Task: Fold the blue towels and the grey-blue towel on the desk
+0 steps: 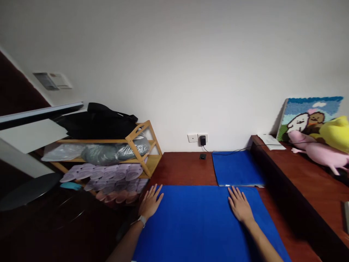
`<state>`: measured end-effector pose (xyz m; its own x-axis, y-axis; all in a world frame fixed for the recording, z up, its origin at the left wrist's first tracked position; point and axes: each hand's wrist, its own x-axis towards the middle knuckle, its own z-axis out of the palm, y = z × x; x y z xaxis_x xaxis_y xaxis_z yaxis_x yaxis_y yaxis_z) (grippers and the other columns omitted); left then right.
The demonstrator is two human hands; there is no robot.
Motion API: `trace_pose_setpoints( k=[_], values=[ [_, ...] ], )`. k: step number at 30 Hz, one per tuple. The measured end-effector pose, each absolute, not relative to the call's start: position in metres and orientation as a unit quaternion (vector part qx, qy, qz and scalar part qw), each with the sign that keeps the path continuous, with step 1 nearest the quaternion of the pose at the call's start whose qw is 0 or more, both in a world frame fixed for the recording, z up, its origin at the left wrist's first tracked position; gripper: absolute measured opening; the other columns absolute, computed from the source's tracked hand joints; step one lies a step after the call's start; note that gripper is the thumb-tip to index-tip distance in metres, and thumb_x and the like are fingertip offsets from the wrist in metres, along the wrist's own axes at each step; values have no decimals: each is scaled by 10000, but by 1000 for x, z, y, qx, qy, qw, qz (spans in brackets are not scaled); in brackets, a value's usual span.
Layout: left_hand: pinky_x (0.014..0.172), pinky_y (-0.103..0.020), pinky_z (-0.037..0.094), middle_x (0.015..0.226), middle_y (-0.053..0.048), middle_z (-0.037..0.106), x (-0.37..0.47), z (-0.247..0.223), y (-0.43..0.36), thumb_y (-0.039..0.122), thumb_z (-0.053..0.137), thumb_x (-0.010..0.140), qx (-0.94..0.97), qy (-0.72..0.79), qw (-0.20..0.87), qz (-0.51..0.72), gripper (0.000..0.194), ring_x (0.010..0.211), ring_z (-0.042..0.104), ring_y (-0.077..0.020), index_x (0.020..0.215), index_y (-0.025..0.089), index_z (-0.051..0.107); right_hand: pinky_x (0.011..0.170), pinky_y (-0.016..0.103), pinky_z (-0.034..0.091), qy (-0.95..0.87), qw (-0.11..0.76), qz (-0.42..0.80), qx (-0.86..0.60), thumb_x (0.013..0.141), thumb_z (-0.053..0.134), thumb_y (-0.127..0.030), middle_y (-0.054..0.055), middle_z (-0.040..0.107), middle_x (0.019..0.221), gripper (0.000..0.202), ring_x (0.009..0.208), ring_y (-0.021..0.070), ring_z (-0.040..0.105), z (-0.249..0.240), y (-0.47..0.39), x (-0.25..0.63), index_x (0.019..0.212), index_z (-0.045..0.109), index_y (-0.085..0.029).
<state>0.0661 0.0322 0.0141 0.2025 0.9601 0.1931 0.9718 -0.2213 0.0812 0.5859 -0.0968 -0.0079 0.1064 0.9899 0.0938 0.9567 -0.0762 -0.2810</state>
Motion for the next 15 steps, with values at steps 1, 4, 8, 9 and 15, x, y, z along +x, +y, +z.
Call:
trace_pose_setpoints(
  k=[1, 4, 8, 9, 15],
  values=[
    [1228, -521, 272, 1661, -91, 372, 66, 14, 32, 528, 323, 1041, -774, -624, 30, -106, 590, 1529, 335, -285, 1573, 284, 404, 1258, 527, 226, -661, 137, 59, -735, 1008, 265, -523, 28, 348, 1659, 627, 1548, 258, 267, -11, -101, 605, 1568, 418, -288],
    [1238, -516, 247, 1654, -87, 389, 69, 16, 32, 508, 321, 1042, -768, -630, 33, -111, 580, 1525, 343, -281, 1568, 281, 414, 1241, 565, 254, -633, 125, 61, -762, 1001, 252, -510, 54, 371, 1649, 627, 1539, 273, 291, -14, -112, 665, 1544, 460, -275],
    [1243, -514, 224, 1658, -87, 382, 72, 16, 33, 498, 316, 1040, -766, -634, 40, -99, 580, 1530, 333, -276, 1568, 278, 414, 1240, 554, 259, -607, 107, 69, -784, 992, 222, -496, 63, 429, 1618, 646, 1517, 254, 343, -11, -117, 718, 1546, 457, -261],
    [1241, -520, 226, 1658, -88, 381, 72, 16, 33, 497, 314, 1038, -766, -634, 45, -95, 583, 1528, 336, -277, 1570, 279, 410, 1245, 542, 252, -609, 113, 63, -783, 992, 224, -497, 60, 443, 1610, 643, 1511, 246, 356, -11, -118, 723, 1545, 457, -266],
    [1224, -552, 260, 1619, -113, 445, 68, 24, 36, 460, 313, 1001, -771, -627, 87, -78, 605, 1500, 386, -309, 1539, 228, 465, 1256, 506, 237, -600, 169, 34, -781, 1006, 247, -514, 70, 501, 1570, 629, 1486, 229, 397, -18, -118, 719, 1519, 492, -245]
  ],
)
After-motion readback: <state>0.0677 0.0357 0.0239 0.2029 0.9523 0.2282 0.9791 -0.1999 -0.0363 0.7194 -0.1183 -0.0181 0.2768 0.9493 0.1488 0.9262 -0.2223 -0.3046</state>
